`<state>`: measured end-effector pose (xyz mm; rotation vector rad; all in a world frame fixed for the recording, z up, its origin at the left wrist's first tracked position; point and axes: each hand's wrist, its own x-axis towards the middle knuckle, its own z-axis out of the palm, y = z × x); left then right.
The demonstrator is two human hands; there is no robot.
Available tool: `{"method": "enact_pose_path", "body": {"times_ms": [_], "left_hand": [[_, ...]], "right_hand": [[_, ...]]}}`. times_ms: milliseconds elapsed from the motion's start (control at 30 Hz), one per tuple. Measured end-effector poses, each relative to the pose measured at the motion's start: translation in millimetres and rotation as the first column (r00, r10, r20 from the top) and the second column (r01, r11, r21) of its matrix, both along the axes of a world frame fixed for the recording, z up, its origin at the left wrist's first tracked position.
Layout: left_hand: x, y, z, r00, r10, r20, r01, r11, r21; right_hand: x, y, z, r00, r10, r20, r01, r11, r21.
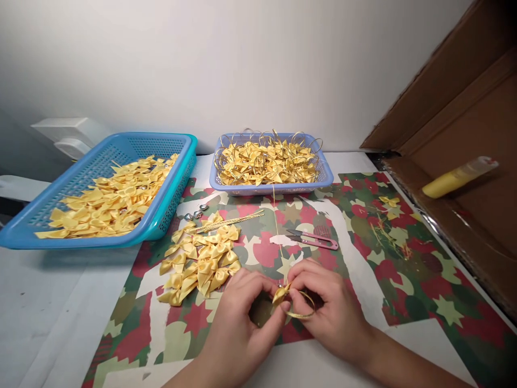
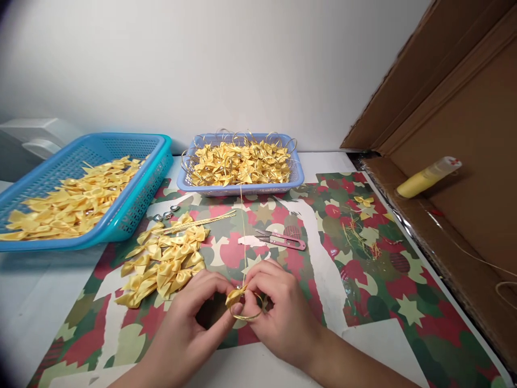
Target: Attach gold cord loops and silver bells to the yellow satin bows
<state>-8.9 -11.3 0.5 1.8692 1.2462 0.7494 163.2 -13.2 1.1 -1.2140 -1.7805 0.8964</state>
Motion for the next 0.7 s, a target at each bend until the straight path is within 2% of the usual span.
{"method": "enact_pose_path", "body": {"times_ms": [200,267,367,467,500,533,633,700], "left_hand": [[1.1,2.1,-4.1,0.998,-0.037,-0.054,0.041,0.997,0.066],[1.0,3.2,-5.8,0.997,-0.040,-0.060,0.045,0.995,0.084],[-0.8,5.0,-8.6,0.997,-0.015,-0.077,0.024,0.993,0.116],[-2.9,7.0,-12.9,0.995,0.014,-0.097,0.003,0.985,0.172],[-3.1,7.6,-14.8,0.995,0.014,-0.103,0.006,0.981,0.191],[-3.1,8.2,-16.7,0.994,0.013,-0.110,0.011,0.978,0.208],[-2.2,9.6,-23.2,0.991,0.010,-0.134,0.025,0.967,0.255],[-1.9,10.5,-27.9,0.988,0.001,-0.154,0.043,0.958,0.285]], "right_hand": [[-1.8,-1.1,-2.3,1.000,0.008,0.009,-0.008,1.000,0.007],[-2.0,-1.2,-3.1,0.999,-0.038,0.039,0.037,0.999,0.036],[-1.4,-2.7,-4.7,0.981,-0.161,0.109,0.139,0.973,0.185],[-0.3,-5.3,-8.3,0.983,-0.107,0.151,0.044,0.928,0.370],[0.0,-5.8,-10.3,0.975,-0.082,0.206,-0.008,0.916,0.400],[0.3,-5.9,-12.4,0.956,-0.110,0.271,-0.015,0.907,0.421],[0.8,-3.5,-18.8,0.877,-0.208,0.434,0.036,0.928,0.371],[0.7,-0.4,-21.9,0.865,-0.180,0.469,0.053,0.961,0.271]]}}
